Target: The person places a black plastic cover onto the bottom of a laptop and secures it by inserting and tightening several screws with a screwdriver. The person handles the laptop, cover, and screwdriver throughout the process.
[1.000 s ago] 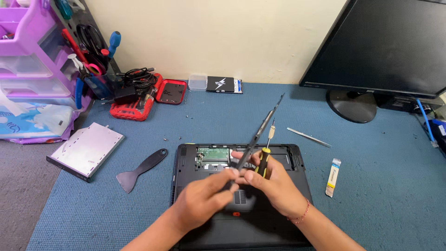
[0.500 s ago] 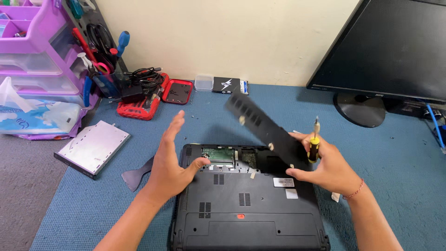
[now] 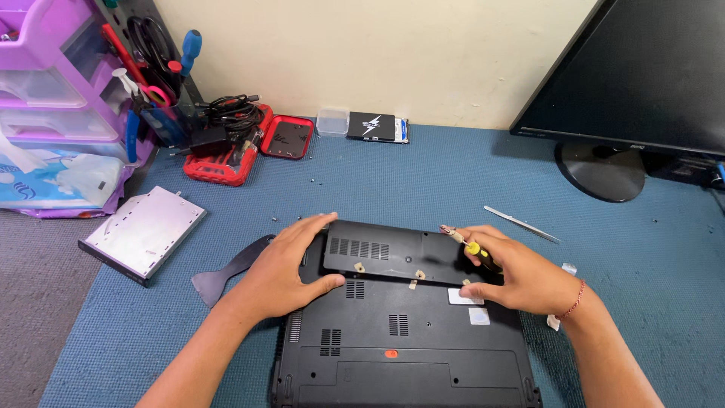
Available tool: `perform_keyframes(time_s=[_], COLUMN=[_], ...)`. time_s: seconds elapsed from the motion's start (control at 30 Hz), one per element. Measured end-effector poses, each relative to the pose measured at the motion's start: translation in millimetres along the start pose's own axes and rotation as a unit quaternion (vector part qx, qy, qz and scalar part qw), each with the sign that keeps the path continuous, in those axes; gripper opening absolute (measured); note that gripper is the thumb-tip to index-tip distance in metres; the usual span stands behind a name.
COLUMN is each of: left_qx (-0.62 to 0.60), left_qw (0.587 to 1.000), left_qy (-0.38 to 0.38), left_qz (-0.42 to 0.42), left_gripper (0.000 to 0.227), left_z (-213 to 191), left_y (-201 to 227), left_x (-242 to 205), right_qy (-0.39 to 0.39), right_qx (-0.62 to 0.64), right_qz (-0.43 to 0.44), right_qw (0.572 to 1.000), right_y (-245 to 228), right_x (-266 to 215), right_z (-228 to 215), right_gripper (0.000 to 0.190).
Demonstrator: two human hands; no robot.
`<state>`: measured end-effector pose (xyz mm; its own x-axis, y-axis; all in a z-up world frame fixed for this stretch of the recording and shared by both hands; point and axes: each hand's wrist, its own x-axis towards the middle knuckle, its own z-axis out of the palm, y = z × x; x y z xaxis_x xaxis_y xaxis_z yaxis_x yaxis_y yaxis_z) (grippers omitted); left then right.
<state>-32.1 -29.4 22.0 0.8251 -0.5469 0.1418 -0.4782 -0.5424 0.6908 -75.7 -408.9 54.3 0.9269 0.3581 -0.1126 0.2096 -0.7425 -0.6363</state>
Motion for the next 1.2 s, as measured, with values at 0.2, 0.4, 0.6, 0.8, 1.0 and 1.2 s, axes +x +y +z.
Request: perform_keyframes(time_s=[0.2, 0.4, 0.6, 0.8, 1.0, 1.2], left_qx=[0.002, 0.025, 0.092, 0.068, 0.077, 0.104], left_qw=[1.000, 1.000, 0.995, 0.997, 0.996, 0.994], left_qy=[0.014, -0.001, -0.012, -0.004, -0.001, -0.019], left_qz=[0.019, 0.011, 0.033, 0.021, 0.036, 0.038], left_gripper=[0.070, 0.069, 0.066, 0.064, 0.065, 0.063], left_z=[3, 0, -8, -4, -2, -7], left_y=[-8, -1, 9, 3, -1, 4], left_x=[4, 3, 3, 4, 4, 2], right_qy=[0.034, 0.101, 0.124, 0.148, 0.138, 0.136], right_qx=[0.028, 0.002, -0.036, -0.029, -0.041, -0.049], right_qz=[-0.011, 0.029, -0.015, 0.004, 0.005, 0.024], right_qw=[0.999, 0.995, 0.992, 0.988, 0.990, 0.989], right_y=[-16, 18, -9, 3, -27, -7], right_x=[-2, 2, 0, -1, -2, -2], right_z=[-3, 4, 2, 7, 4, 3], right_gripper=[0.046, 0.057, 0.053, 0.046, 0.042, 0.045])
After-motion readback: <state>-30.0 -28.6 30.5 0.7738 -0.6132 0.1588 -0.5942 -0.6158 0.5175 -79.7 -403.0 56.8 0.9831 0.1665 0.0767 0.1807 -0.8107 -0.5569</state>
